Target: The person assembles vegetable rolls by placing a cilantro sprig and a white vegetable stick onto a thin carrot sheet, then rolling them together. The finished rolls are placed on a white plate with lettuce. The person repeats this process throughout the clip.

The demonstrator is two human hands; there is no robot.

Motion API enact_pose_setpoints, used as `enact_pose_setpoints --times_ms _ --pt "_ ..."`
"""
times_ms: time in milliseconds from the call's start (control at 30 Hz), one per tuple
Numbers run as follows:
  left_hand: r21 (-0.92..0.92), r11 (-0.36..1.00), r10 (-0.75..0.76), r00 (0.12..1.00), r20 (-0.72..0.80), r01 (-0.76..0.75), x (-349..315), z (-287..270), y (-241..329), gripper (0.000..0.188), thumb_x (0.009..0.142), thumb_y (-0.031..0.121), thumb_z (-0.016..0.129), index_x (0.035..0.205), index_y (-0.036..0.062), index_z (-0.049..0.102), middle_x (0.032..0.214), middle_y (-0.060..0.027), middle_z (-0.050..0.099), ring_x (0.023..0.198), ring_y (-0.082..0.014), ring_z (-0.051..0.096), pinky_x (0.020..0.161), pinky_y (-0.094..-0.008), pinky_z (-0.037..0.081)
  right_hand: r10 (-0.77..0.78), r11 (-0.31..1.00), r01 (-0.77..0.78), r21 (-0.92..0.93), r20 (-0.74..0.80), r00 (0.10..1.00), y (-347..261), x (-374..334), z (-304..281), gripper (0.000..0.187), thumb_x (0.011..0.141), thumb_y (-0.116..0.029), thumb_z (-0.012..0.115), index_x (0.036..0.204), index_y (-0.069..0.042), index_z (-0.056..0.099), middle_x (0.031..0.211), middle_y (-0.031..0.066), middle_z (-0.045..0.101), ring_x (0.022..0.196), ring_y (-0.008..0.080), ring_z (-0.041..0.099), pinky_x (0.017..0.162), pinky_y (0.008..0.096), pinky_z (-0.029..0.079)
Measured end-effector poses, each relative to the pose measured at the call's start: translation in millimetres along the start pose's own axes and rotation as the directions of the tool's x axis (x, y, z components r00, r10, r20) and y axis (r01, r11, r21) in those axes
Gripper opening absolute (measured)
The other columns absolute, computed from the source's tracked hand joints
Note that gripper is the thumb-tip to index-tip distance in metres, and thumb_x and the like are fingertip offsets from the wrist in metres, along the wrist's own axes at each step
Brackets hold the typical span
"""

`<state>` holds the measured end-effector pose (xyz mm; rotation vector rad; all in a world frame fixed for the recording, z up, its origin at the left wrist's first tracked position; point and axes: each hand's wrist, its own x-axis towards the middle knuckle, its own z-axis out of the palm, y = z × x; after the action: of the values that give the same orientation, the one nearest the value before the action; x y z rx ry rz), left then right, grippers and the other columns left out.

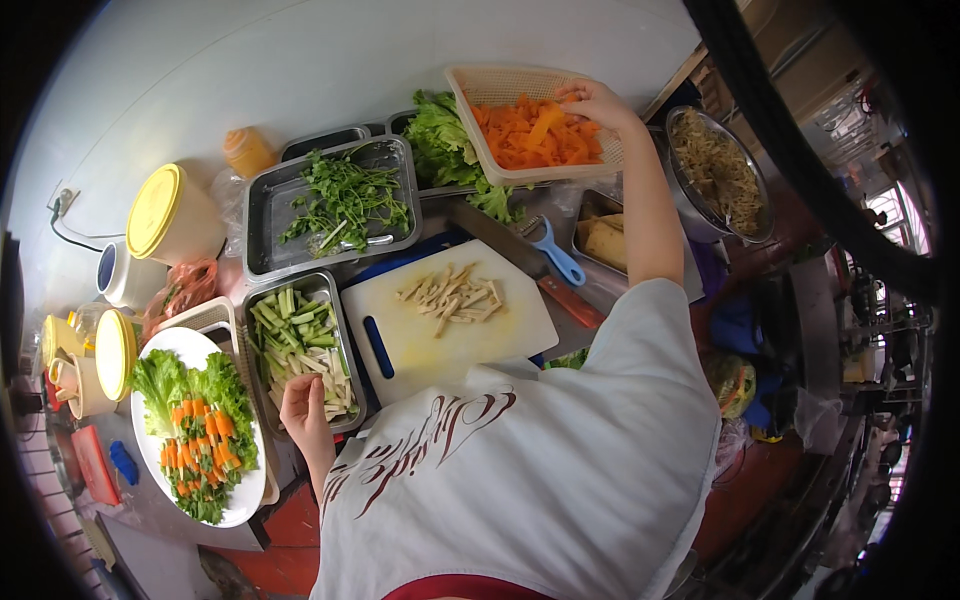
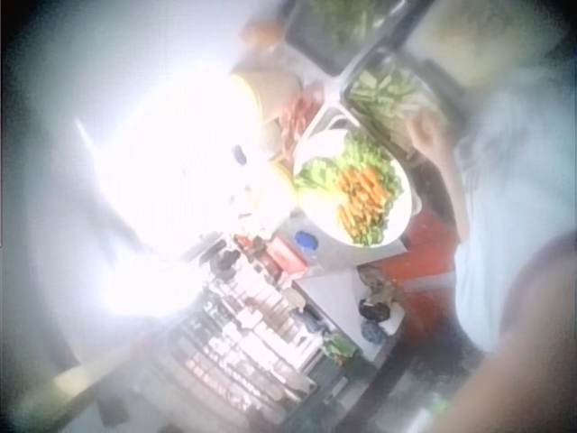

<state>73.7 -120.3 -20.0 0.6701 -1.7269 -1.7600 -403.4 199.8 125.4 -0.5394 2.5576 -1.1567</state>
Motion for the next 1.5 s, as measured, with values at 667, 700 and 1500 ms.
enact_pose_setpoints --times_ms 667,700,1500 --pt "0.111 0.992 -0.033 0.741 0.671 -0.057 46 93 27 0.025 0.087 0.011 0.058 0.108 -0.0025 0.059 0.103 -0.0056 0.060 0.087 -0.0063 0.052 0.073 -0.0201 0.041 -0.573 0.819 0.331 0.469 0.638 0.515 -113 -121 217 0.031 0.080 -0.003 0.052 0.111 -0.008 0.046 0.081 0.0002 0.049 0.076 0.0060 0.048 0.071 0.0232 0.042" --pt "0.025 0.998 -0.060 0.807 0.588 0.056 41 92 22 0.018 0.088 0.012 0.057 0.095 -0.0032 0.065 0.085 -0.0007 0.059 0.074 -0.0036 0.049 0.063 -0.0182 0.038 -0.552 0.827 0.274 0.492 0.614 0.564 -105 -119 222 0.029 0.080 -0.004 0.053 0.108 -0.008 0.048 0.083 0.0003 0.050 0.078 0.0066 0.049 0.073 0.0235 0.042" --pt "-0.299 0.669 -0.463 0.697 0.548 0.680 27 76 -19 0.037 0.093 0.029 0.046 0.111 -0.0027 0.053 0.099 -0.0145 0.064 0.086 -0.0194 0.064 0.073 -0.0272 0.053 -0.556 0.830 0.451 0.329 0.423 0.715 -43 -136 236 0.013 0.071 -0.005 0.068 0.083 -0.003 0.063 0.076 0.0035 0.058 0.070 0.0135 0.056 0.064 0.0258 0.044"
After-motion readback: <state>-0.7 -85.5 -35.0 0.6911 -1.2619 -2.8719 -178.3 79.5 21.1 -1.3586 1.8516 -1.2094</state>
